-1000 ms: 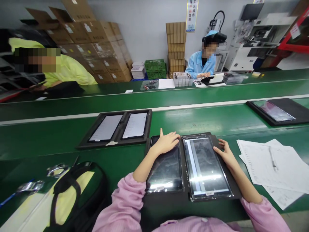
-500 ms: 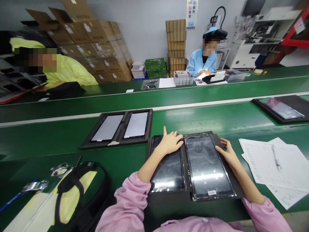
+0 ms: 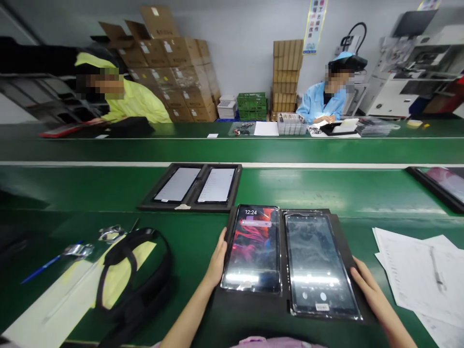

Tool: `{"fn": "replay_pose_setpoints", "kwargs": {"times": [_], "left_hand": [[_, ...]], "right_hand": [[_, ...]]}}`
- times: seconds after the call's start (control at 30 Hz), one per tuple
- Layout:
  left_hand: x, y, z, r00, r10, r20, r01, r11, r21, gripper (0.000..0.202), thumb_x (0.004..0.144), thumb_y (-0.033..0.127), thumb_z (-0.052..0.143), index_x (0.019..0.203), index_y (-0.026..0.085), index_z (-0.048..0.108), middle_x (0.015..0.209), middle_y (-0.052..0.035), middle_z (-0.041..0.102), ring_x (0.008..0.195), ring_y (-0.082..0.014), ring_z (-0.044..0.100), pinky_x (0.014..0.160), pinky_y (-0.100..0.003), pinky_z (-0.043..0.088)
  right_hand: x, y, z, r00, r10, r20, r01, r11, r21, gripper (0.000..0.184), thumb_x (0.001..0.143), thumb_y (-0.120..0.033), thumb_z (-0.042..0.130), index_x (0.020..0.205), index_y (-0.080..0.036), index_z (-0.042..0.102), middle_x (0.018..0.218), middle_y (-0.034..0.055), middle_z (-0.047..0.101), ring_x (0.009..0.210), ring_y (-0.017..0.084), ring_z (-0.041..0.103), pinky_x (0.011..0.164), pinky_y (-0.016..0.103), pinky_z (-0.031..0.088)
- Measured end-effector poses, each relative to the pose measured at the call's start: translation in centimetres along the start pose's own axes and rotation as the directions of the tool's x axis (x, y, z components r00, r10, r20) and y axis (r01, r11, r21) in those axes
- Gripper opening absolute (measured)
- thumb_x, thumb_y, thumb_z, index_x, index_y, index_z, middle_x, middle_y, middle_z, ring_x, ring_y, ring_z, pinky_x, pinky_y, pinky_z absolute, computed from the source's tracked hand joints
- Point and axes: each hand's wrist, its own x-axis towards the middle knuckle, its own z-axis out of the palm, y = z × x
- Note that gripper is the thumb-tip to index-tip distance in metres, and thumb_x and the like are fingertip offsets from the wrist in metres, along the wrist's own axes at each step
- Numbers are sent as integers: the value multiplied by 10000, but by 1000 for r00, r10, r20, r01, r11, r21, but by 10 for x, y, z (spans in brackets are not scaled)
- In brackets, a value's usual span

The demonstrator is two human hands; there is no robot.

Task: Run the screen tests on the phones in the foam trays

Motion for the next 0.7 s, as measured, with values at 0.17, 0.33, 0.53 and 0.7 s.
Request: {"fn": "replay_pose_setpoints", "kwargs": {"times": [0.17,0.33,0.53,0.7], "left_hand": [[-30,3,15,1000,-10,19,13,984,-175,802,899,761,328,1484,222,425,1642,-46,158,1510,-254,144,1248,-408,157],[-51,5,15,999,49,-22,-51,992,-112,673,948,690,323,1436,261,502,1567,-31,366,1508,-242,163,1264,-440,62],[-46,-2,10,994,-25,-107,16,997,-77,668,960,656,285,1441,224,457,1559,-92,336,1459,-263,298,1241,-444,196],[-48,-10,9,993,-91,-75,104,974,201,648,967,576,266,1479,191,367,1465,-141,395,1428,-288,319,1217,-546,184]], "right_hand": [[-22,3,-3,995,100,13,-101,990,101,793,691,-785,629,1295,-272,630,1469,-1,479,1433,297,320,1196,362,291],[-38,7,-13,945,325,-49,-306,925,224,839,601,-748,725,1309,-306,640,1436,-27,510,1373,337,410,1032,359,521],[-35,23,-16,942,325,-87,-308,937,163,806,636,-751,698,1294,-289,649,1377,-13,566,1331,340,467,1013,372,539],[-41,25,-12,945,285,-159,-275,958,86,645,678,-791,638,1054,-275,726,1344,-5,595,1391,322,392,1193,397,334]]}}
